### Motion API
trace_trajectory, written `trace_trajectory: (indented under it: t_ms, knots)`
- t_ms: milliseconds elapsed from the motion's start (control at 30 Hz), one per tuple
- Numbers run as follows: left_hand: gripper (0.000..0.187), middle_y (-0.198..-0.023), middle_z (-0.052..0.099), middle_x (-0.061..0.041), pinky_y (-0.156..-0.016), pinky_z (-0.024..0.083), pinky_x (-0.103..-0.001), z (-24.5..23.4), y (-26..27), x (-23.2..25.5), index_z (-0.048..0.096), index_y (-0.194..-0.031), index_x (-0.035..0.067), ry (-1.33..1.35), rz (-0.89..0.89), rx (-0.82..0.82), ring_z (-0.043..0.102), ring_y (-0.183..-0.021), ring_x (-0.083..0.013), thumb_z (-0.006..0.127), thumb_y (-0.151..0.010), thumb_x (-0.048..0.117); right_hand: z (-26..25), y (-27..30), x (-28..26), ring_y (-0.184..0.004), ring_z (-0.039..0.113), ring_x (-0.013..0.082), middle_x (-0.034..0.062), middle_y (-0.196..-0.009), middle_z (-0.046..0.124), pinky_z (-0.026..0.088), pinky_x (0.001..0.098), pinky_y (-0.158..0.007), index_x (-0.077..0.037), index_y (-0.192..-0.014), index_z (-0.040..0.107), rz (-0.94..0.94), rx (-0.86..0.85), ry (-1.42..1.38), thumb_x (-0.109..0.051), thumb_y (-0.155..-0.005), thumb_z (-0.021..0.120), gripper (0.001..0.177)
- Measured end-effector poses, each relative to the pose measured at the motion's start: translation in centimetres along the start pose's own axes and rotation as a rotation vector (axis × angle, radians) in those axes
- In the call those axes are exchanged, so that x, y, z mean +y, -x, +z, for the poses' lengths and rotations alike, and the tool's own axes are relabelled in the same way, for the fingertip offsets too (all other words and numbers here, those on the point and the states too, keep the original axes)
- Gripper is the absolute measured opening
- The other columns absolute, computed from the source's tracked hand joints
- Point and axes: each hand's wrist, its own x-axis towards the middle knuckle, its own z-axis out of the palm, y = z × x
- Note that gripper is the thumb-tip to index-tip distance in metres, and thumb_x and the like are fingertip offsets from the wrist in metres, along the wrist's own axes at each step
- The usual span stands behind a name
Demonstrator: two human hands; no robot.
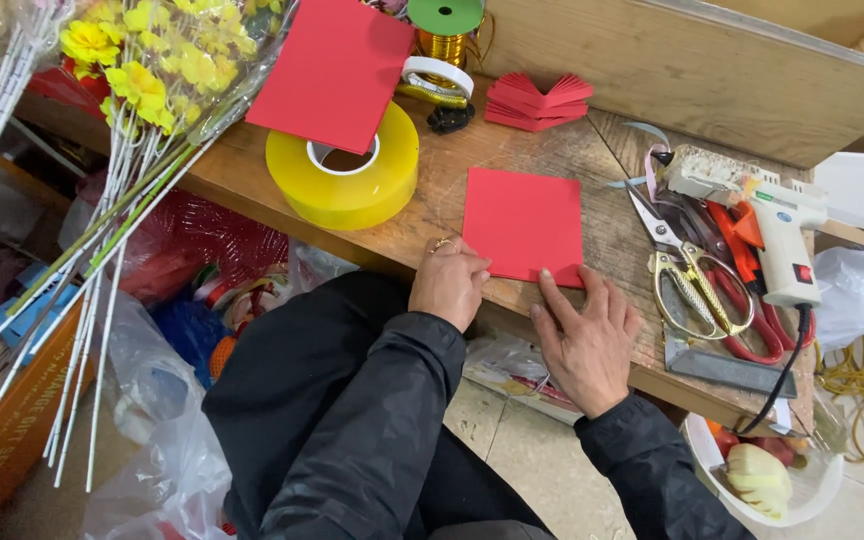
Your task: Folding a piece of red paper into an accordion shape for decorations.
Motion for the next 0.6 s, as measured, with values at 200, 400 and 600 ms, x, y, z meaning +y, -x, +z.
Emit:
trace_trajectory:
  t_ms: [200,400,600]
  knots:
    - [0.012,-0.097,0.060,0.003,-0.088,0.056,-0.034,-1.0,-0.1,0.9,0.083,-0.094,0.030,-0.030,-0.059,-0.021,0.057,-0.103,-0.0237,0.079,-0.083,0.032,0.0,-0.1,0.3,-0.143,0.044,0.0416,0.0115,-0.149,0.050,0.028,0.0526,-0.110,-0.038,-0.143,0.067,-0.006,-0.009,-0.015,-0.056,-0.103,0.056,0.045]
    - [0.013,-0.096,0.059,0.000,-0.085,0.059,-0.035,-2.2,-0.4,2.0,0.083,-0.094,0.028,-0.031,-0.099,-0.060,0.058,-0.103,-0.0248,0.078,-0.083,0.030,-0.3,-0.2,-0.1,-0.142,0.042,0.0434,0.0130,-0.149,0.048,0.027,0.0545,-0.111,-0.038,-0.146,0.065,0.014,-0.043,-0.038,-0.054,-0.103,0.056,0.047]
    - [0.015,-0.100,0.057,-0.001,-0.084,0.059,-0.035,-2.3,-0.4,2.3,0.083,-0.097,0.028,-0.033,-0.087,-0.072,0.059,-0.103,-0.0262,0.076,-0.084,0.033,-0.2,-0.3,-0.5,-0.145,0.039,0.0397,0.0132,-0.148,0.048,0.025,0.0534,-0.111,-0.042,-0.146,0.063,0.007,-0.069,0.014,-0.060,-0.102,0.053,0.049]
